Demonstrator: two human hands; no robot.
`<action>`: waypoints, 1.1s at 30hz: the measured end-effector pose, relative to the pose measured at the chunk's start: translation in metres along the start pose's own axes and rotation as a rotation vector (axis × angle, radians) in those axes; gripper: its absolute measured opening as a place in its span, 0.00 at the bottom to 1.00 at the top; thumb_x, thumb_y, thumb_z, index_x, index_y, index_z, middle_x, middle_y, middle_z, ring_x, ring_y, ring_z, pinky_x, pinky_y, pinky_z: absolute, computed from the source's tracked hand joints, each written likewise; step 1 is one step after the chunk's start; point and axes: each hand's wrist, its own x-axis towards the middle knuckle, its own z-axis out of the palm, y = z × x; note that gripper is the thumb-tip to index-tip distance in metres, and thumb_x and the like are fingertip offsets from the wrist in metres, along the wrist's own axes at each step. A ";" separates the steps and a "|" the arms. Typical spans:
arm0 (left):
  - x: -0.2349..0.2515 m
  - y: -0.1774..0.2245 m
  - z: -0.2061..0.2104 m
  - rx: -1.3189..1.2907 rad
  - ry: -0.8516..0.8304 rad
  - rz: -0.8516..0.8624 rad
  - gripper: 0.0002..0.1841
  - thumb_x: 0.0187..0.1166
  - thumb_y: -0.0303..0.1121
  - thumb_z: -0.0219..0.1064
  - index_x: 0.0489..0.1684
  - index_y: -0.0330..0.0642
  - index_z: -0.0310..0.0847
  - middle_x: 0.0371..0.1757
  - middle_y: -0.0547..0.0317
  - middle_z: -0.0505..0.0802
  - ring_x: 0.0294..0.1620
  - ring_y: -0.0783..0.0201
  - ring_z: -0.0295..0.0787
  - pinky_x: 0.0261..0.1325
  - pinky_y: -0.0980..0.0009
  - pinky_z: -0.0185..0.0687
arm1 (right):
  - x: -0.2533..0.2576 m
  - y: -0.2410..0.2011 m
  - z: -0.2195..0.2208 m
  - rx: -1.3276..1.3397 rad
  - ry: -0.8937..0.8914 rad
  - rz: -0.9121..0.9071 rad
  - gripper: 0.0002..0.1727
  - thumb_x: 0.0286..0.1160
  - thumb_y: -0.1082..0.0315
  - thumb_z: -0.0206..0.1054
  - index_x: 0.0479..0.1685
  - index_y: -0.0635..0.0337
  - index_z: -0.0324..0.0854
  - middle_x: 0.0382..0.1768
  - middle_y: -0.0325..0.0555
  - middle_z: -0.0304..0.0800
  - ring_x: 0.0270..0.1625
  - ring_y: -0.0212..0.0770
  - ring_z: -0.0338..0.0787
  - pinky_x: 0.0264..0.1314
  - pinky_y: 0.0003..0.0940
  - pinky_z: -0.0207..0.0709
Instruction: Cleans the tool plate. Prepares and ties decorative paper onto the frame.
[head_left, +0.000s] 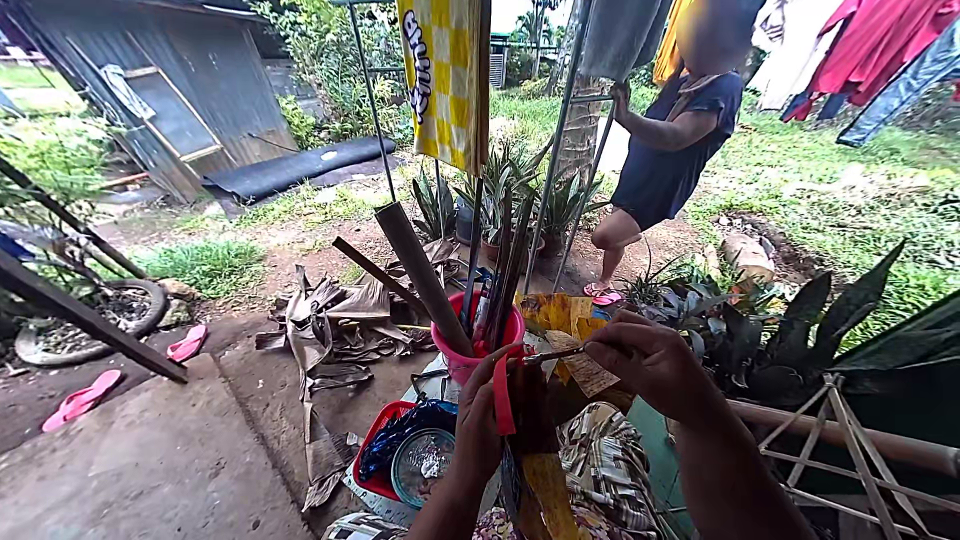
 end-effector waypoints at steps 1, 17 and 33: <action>0.000 -0.001 -0.001 -0.010 0.005 0.001 0.25 0.88 0.39 0.44 0.71 0.31 0.77 0.61 0.51 0.92 0.59 0.60 0.91 0.64 0.60 0.87 | 0.002 0.002 -0.001 0.031 -0.022 0.020 0.12 0.80 0.59 0.68 0.43 0.57 0.93 0.34 0.31 0.85 0.34 0.18 0.82 0.37 0.12 0.77; 0.000 0.005 -0.004 -0.061 0.007 0.066 0.22 0.84 0.42 0.66 0.68 0.36 0.80 0.57 0.47 0.94 0.56 0.53 0.94 0.62 0.58 0.90 | 0.020 0.016 0.011 0.359 -0.053 0.151 0.08 0.78 0.63 0.69 0.39 0.55 0.91 0.34 0.31 0.85 0.36 0.22 0.84 0.42 0.17 0.81; -0.013 0.015 -0.002 -0.067 0.129 0.083 0.17 0.79 0.40 0.71 0.60 0.41 0.81 0.50 0.59 0.96 0.51 0.67 0.95 0.57 0.70 0.90 | -0.027 0.032 0.090 0.028 0.483 -0.403 0.08 0.79 0.60 0.73 0.51 0.41 0.94 0.42 0.31 0.85 0.53 0.27 0.81 0.61 0.22 0.73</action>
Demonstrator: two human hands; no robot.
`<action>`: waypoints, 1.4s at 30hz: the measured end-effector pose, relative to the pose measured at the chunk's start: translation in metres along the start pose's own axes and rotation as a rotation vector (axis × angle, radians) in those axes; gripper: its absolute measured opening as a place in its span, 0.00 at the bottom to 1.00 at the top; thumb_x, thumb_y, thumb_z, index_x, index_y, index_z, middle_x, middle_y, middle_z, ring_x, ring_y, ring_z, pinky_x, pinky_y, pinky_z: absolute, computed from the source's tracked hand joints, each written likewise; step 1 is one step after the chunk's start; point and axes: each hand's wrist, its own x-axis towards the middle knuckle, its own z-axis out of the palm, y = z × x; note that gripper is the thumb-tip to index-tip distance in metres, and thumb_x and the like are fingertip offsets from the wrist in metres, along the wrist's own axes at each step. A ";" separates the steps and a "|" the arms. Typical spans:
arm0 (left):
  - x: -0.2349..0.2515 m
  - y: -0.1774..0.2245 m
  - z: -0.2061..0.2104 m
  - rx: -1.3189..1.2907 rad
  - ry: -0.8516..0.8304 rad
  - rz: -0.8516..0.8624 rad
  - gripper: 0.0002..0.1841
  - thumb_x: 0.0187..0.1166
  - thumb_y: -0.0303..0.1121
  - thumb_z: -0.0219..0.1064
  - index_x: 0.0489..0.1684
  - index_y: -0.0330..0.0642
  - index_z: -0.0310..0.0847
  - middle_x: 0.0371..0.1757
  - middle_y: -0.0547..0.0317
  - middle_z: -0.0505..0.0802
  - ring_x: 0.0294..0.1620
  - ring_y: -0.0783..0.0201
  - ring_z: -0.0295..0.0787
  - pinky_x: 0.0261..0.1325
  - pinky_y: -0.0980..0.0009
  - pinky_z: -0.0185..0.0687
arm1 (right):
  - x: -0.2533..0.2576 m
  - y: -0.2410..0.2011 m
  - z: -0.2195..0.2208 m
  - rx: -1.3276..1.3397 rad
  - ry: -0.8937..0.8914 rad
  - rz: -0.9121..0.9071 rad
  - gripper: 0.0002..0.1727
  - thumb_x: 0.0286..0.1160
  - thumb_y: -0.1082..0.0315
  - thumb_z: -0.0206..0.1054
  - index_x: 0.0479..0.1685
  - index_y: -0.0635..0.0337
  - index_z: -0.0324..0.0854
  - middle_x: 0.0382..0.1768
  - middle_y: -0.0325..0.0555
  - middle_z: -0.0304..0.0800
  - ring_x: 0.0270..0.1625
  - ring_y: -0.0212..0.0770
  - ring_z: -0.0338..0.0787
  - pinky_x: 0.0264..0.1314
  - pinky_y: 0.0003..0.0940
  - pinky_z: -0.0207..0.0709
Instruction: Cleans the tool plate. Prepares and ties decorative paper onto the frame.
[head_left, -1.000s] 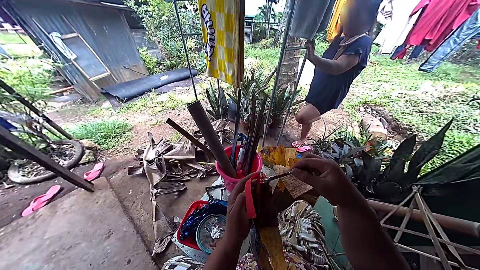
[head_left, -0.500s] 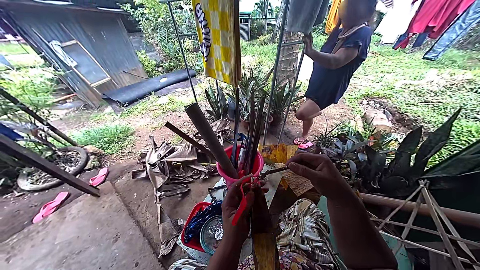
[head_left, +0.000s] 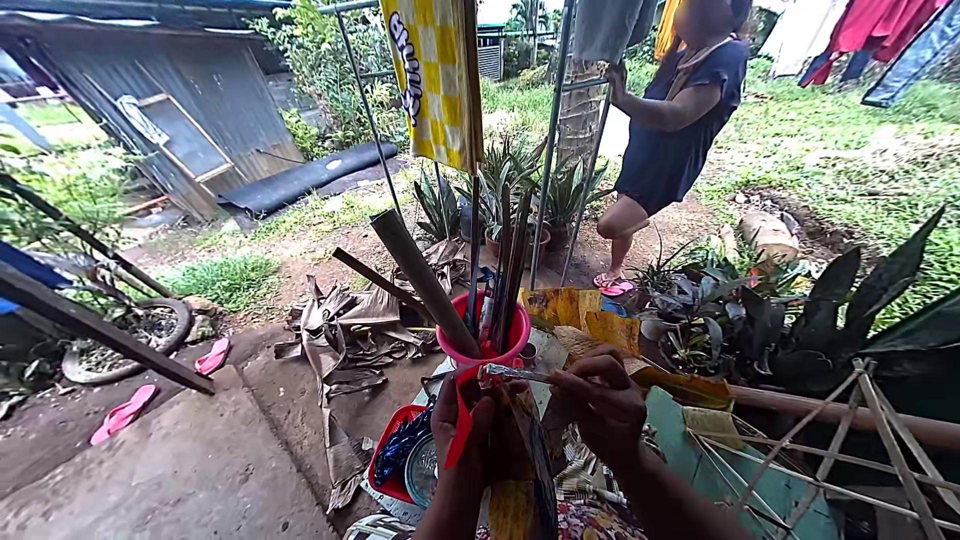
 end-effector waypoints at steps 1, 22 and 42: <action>0.000 0.001 0.001 0.016 0.013 0.005 0.16 0.79 0.40 0.71 0.58 0.43 0.83 0.48 0.62 0.96 0.50 0.70 0.94 0.57 0.72 0.90 | -0.002 -0.001 0.001 -0.019 -0.004 -0.008 0.08 0.79 0.61 0.73 0.51 0.41 0.94 0.42 0.30 0.86 0.53 0.27 0.81 0.61 0.23 0.73; 0.002 0.001 -0.012 -0.145 -0.079 -0.012 0.20 0.80 0.41 0.70 0.64 0.40 0.78 0.54 0.45 0.94 0.55 0.51 0.94 0.64 0.52 0.89 | 0.002 -0.026 -0.008 -0.067 0.003 0.087 0.09 0.81 0.60 0.70 0.52 0.42 0.94 0.36 0.29 0.83 0.48 0.25 0.80 0.56 0.21 0.72; 0.003 -0.001 -0.001 -0.116 -0.029 -0.005 0.17 0.75 0.40 0.74 0.60 0.48 0.86 0.49 0.62 0.97 0.50 0.71 0.95 0.56 0.74 0.89 | 0.017 -0.041 -0.017 -0.292 -0.095 -0.042 0.10 0.82 0.57 0.68 0.55 0.37 0.91 0.39 0.28 0.82 0.50 0.27 0.77 0.60 0.28 0.66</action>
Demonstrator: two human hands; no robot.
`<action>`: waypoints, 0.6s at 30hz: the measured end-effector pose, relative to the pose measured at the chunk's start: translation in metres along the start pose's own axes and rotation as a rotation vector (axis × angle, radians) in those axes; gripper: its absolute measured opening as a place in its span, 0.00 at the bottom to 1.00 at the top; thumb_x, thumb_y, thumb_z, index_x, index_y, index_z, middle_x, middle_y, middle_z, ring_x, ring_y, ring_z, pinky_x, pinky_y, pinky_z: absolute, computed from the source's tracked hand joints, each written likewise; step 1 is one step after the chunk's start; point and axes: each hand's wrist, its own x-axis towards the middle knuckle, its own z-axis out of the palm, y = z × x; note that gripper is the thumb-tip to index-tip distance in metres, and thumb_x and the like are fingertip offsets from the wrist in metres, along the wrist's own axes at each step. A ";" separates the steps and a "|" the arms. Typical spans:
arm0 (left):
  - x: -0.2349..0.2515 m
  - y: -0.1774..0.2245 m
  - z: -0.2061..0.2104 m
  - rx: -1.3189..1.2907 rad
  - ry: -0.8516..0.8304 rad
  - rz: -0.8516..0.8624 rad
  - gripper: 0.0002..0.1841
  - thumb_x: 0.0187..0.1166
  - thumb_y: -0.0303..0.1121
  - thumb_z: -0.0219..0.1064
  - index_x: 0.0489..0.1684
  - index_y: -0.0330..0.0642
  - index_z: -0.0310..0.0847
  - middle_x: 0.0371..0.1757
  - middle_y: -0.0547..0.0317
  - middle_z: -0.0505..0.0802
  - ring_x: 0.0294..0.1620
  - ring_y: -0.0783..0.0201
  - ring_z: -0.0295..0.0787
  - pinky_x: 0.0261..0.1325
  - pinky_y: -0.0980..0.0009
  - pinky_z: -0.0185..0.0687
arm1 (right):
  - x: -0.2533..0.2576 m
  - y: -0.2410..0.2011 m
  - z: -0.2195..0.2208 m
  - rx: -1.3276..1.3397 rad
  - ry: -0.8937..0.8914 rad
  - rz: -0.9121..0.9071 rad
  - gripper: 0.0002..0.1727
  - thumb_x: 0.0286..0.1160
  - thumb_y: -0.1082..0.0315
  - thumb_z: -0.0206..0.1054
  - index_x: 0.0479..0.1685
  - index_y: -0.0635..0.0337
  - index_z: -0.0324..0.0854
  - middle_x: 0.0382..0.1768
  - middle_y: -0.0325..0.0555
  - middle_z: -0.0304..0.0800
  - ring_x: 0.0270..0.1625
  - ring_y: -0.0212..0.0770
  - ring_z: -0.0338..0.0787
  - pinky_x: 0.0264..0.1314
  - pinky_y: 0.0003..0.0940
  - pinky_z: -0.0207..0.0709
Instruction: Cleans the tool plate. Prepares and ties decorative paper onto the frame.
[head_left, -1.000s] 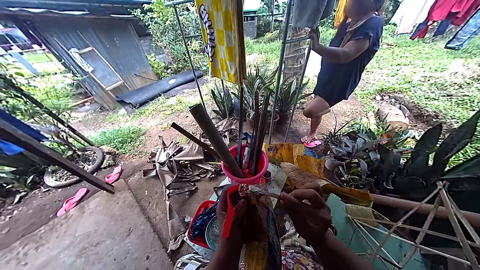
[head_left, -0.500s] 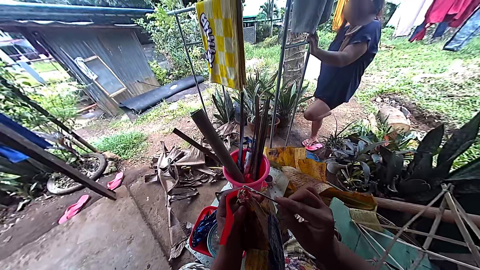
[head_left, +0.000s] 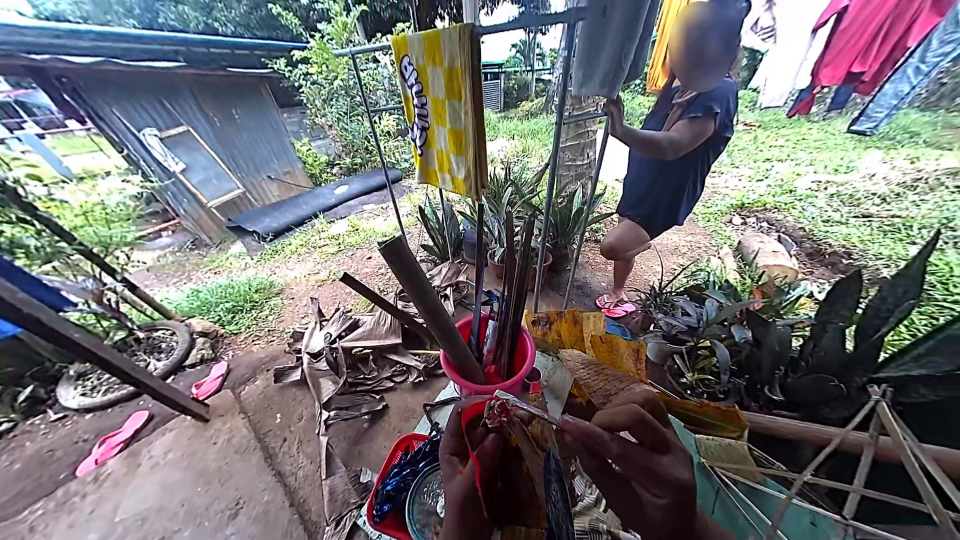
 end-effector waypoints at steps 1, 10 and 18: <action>0.000 -0.003 -0.002 -0.013 -0.010 -0.009 0.18 0.76 0.40 0.74 0.60 0.46 0.85 0.50 0.59 0.97 0.50 0.68 0.95 0.57 0.71 0.90 | 0.004 0.002 -0.004 0.000 0.001 0.006 0.10 0.83 0.56 0.68 0.55 0.36 0.91 0.40 0.28 0.82 0.50 0.27 0.78 0.61 0.28 0.66; 0.005 -0.002 0.006 -0.007 -0.041 -0.027 0.16 0.76 0.37 0.73 0.59 0.46 0.85 0.52 0.57 0.96 0.53 0.64 0.95 0.62 0.63 0.90 | 0.050 0.031 -0.020 0.171 -0.167 -0.061 0.09 0.84 0.58 0.68 0.53 0.37 0.93 0.40 0.31 0.82 0.54 0.27 0.78 0.65 0.27 0.67; 0.007 -0.007 0.000 -0.035 -0.074 -0.002 0.16 0.78 0.37 0.72 0.61 0.46 0.85 0.53 0.61 0.96 0.53 0.68 0.94 0.62 0.67 0.89 | 0.029 0.041 -0.019 -0.046 -0.065 -0.286 0.08 0.83 0.59 0.69 0.55 0.38 0.89 0.43 0.29 0.84 0.56 0.31 0.77 0.70 0.31 0.61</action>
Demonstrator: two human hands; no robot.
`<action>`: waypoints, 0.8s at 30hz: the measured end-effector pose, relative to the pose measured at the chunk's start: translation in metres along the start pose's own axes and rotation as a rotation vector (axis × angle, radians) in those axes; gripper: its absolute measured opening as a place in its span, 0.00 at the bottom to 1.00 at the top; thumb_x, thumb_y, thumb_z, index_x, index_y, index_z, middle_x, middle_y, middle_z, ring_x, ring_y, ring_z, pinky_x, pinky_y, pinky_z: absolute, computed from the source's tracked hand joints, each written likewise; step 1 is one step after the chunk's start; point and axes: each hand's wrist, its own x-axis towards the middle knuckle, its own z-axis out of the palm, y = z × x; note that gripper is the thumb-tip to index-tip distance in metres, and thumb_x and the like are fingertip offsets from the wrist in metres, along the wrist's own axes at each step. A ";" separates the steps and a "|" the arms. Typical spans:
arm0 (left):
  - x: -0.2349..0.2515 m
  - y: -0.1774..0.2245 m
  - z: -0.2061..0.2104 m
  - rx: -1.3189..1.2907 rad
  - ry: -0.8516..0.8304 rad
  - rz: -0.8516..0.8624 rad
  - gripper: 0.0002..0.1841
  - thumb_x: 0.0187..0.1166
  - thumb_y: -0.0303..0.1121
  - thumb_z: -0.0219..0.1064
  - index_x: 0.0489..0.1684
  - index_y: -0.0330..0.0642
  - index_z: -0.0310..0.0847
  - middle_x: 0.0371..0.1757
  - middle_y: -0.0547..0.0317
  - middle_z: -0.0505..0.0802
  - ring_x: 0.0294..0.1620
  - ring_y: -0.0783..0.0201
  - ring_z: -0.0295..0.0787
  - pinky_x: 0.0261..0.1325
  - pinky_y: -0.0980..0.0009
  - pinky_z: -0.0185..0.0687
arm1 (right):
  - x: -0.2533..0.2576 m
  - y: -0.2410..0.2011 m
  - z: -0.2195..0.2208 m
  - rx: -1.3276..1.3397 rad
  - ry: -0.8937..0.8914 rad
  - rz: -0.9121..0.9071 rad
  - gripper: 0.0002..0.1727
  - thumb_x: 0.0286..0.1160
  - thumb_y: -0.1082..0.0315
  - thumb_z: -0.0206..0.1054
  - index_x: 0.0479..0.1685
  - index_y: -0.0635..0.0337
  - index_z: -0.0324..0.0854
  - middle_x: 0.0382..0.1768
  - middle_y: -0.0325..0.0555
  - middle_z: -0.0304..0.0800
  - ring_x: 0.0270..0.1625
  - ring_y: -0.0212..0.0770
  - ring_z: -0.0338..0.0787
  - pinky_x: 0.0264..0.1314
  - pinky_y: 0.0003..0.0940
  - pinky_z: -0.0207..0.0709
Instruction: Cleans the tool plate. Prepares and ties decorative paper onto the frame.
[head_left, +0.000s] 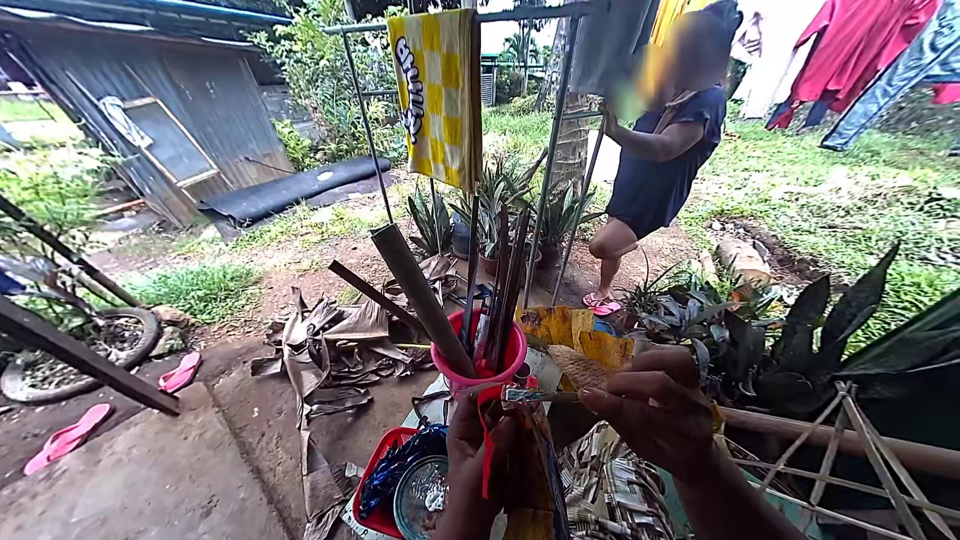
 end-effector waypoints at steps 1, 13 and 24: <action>-0.001 -0.001 -0.002 0.004 0.016 -0.005 0.17 0.77 0.38 0.73 0.61 0.46 0.85 0.53 0.60 0.96 0.53 0.66 0.94 0.62 0.64 0.89 | 0.000 0.000 0.000 0.038 0.026 0.050 0.08 0.83 0.59 0.68 0.54 0.39 0.89 0.43 0.29 0.85 0.57 0.31 0.78 0.69 0.30 0.63; -0.006 -0.007 -0.023 0.173 0.175 -0.189 0.13 0.87 0.31 0.46 0.58 0.44 0.75 0.45 0.65 0.97 0.48 0.67 0.96 0.55 0.68 0.93 | -0.034 -0.019 0.038 0.694 0.308 0.772 0.17 0.92 0.70 0.51 0.60 0.59 0.87 0.47 0.41 0.95 0.45 0.32 0.94 0.52 0.30 0.89; 0.012 -0.014 -0.001 0.372 0.301 -0.141 0.12 0.73 0.24 0.63 0.53 0.33 0.78 0.42 0.64 0.92 0.43 0.74 0.91 0.50 0.76 0.89 | -0.015 -0.043 0.045 0.396 0.153 0.499 0.28 0.66 0.48 0.80 0.59 0.58 0.86 0.53 0.44 0.92 0.56 0.33 0.91 0.60 0.31 0.88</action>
